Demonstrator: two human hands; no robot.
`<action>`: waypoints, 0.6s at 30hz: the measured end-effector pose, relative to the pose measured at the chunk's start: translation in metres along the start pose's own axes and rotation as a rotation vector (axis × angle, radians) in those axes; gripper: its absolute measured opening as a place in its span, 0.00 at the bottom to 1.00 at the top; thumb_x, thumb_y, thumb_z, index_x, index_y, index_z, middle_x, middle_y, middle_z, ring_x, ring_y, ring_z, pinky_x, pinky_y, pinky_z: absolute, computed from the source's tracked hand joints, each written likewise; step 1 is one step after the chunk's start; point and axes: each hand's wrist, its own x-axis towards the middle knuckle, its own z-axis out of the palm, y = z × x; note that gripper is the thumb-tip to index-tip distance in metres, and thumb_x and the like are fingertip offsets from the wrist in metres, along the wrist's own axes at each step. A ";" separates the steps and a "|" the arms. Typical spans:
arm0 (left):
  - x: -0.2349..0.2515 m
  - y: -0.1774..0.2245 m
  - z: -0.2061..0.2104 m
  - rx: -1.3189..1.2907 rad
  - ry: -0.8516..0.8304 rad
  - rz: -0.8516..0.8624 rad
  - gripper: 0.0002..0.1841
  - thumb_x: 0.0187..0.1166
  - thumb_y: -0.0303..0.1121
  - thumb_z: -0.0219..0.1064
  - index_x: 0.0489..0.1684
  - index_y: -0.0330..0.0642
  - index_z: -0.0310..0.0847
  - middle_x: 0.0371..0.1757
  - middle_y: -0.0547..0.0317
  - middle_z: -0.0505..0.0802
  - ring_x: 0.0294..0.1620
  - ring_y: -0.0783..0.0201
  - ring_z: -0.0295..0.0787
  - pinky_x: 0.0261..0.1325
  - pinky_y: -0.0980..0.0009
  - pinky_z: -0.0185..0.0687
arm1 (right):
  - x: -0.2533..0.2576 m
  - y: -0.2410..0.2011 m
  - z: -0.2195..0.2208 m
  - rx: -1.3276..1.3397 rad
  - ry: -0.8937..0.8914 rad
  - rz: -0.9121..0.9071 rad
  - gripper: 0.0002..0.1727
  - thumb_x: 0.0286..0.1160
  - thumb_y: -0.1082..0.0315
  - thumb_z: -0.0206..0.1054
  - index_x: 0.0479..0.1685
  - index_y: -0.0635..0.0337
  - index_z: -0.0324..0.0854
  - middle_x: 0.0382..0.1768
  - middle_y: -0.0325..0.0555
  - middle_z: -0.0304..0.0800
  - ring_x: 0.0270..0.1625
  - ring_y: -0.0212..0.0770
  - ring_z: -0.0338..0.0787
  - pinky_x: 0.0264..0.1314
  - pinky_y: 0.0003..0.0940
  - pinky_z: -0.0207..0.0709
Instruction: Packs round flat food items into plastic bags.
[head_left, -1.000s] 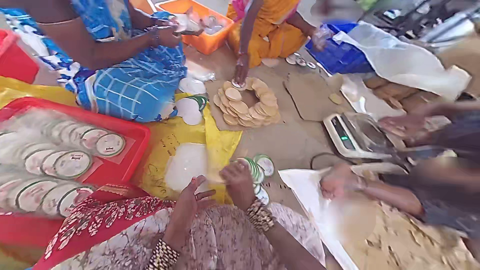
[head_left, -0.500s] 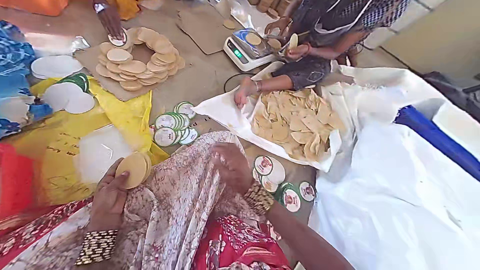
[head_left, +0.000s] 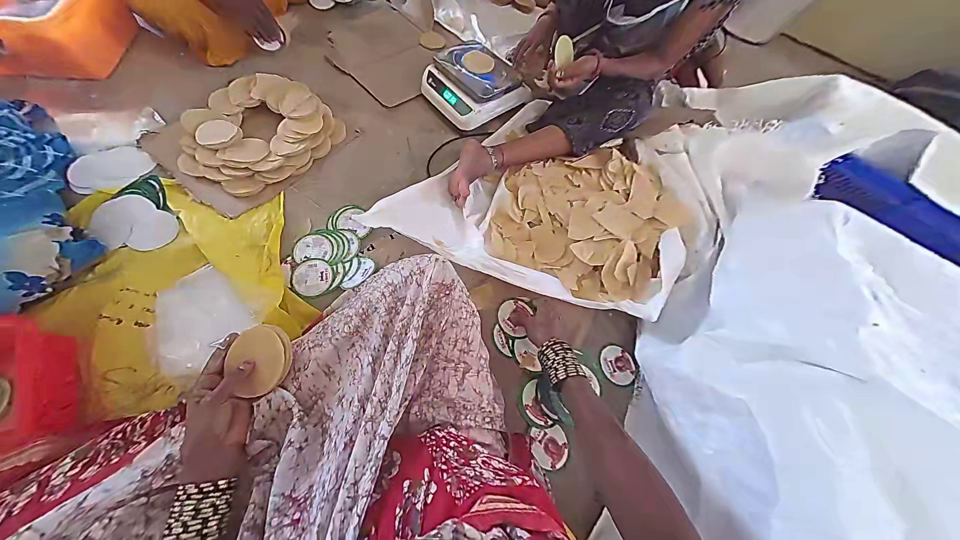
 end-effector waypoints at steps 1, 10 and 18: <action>-0.005 0.001 0.003 -0.012 0.001 0.009 0.30 0.75 0.17 0.54 0.82 0.34 0.63 0.67 0.60 0.87 0.56 0.72 0.90 0.56 0.73 0.89 | 0.001 -0.001 0.000 0.026 -0.010 0.003 0.30 0.78 0.53 0.72 0.72 0.66 0.78 0.74 0.65 0.79 0.80 0.61 0.76 0.82 0.60 0.64; -0.053 0.029 0.051 -0.200 -0.111 0.058 0.31 0.71 0.16 0.57 0.80 0.32 0.65 0.63 0.54 0.90 0.56 0.63 0.92 0.58 0.65 0.91 | -0.081 -0.055 -0.005 0.811 0.225 -0.462 0.09 0.72 0.66 0.73 0.42 0.62 0.83 0.30 0.36 0.88 0.34 0.27 0.88 0.41 0.27 0.84; -0.091 0.034 0.118 -0.503 -0.154 -0.172 0.23 0.86 0.20 0.43 0.78 0.30 0.68 0.63 0.48 0.90 0.58 0.60 0.92 0.63 0.61 0.89 | -0.183 -0.158 0.031 0.891 -0.145 -0.904 0.12 0.63 0.67 0.77 0.45 0.61 0.88 0.37 0.37 0.94 0.39 0.29 0.93 0.42 0.27 0.89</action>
